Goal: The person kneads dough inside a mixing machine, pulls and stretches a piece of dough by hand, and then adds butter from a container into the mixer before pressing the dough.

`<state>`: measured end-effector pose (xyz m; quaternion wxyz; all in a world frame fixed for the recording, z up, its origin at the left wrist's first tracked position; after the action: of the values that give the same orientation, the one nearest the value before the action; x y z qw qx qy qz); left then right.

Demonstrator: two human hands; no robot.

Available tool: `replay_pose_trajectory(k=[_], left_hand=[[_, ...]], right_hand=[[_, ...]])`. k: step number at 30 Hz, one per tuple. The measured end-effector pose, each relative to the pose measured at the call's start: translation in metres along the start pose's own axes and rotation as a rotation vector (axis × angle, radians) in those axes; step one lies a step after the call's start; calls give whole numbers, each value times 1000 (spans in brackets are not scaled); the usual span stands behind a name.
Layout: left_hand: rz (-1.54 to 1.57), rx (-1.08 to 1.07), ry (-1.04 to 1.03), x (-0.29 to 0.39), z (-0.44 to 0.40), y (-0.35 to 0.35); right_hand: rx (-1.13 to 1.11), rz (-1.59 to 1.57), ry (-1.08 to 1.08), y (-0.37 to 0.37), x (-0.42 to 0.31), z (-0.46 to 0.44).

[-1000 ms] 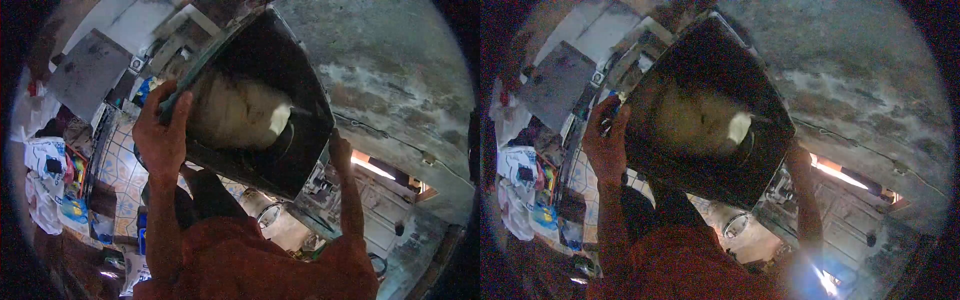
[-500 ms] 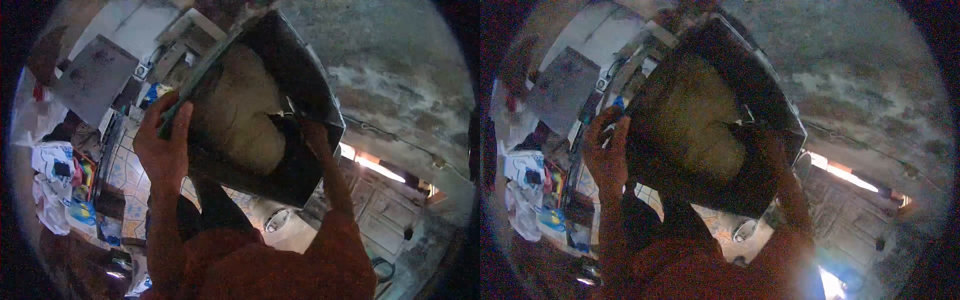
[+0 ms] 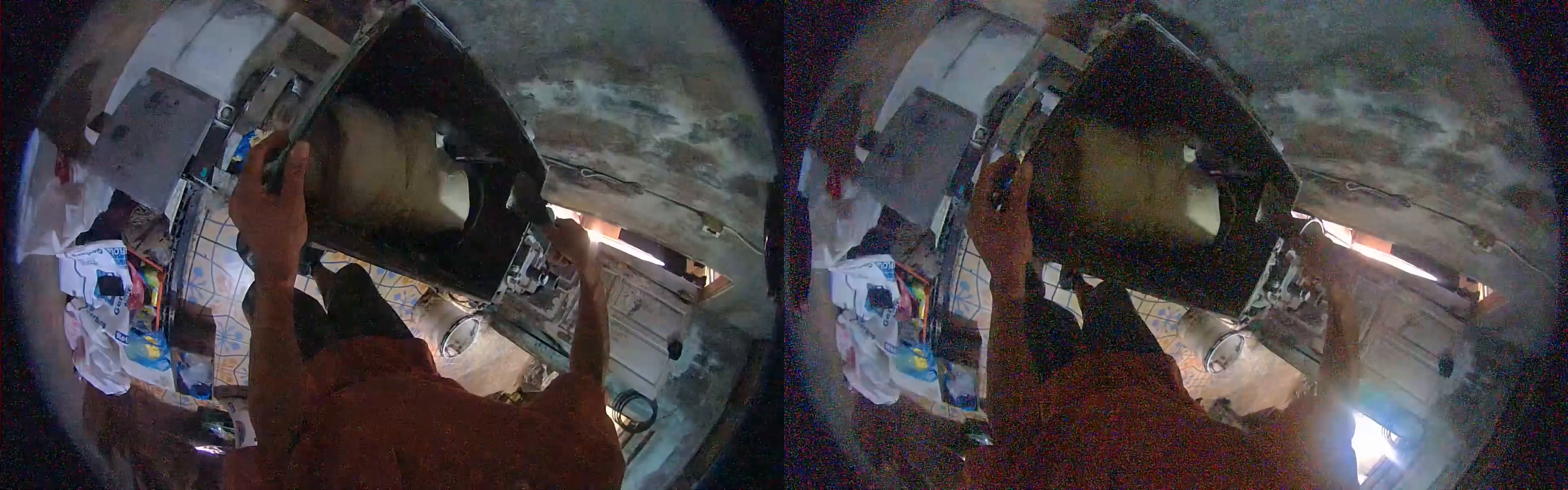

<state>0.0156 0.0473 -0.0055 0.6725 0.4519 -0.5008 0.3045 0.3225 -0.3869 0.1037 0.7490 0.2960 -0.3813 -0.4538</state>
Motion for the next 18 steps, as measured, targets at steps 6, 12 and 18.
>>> replay_pose_trajectory(k=[6,12,18], left_hand=[[96,-24,50,-5,-1,-1],[-10,-26,-7,1,-2,0],[54,-38,35,0,-1,-2]], right_hand=[[46,111,164,-16,37,-14],[-92,-69,9,21,-53,45],[168,381,395,9,-62,54]])
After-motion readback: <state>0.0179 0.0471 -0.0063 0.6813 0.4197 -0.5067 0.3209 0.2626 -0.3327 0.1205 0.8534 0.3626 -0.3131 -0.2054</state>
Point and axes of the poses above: each hand's wrist, its own z-axis away from the middle knuckle, its own y-axis out of the back of the hand, x = y × z, the point moved 6 cm from there along -z, towards the middle knuckle, and after that the axes turned 3 degrees about -y, right-handed, at the moved point
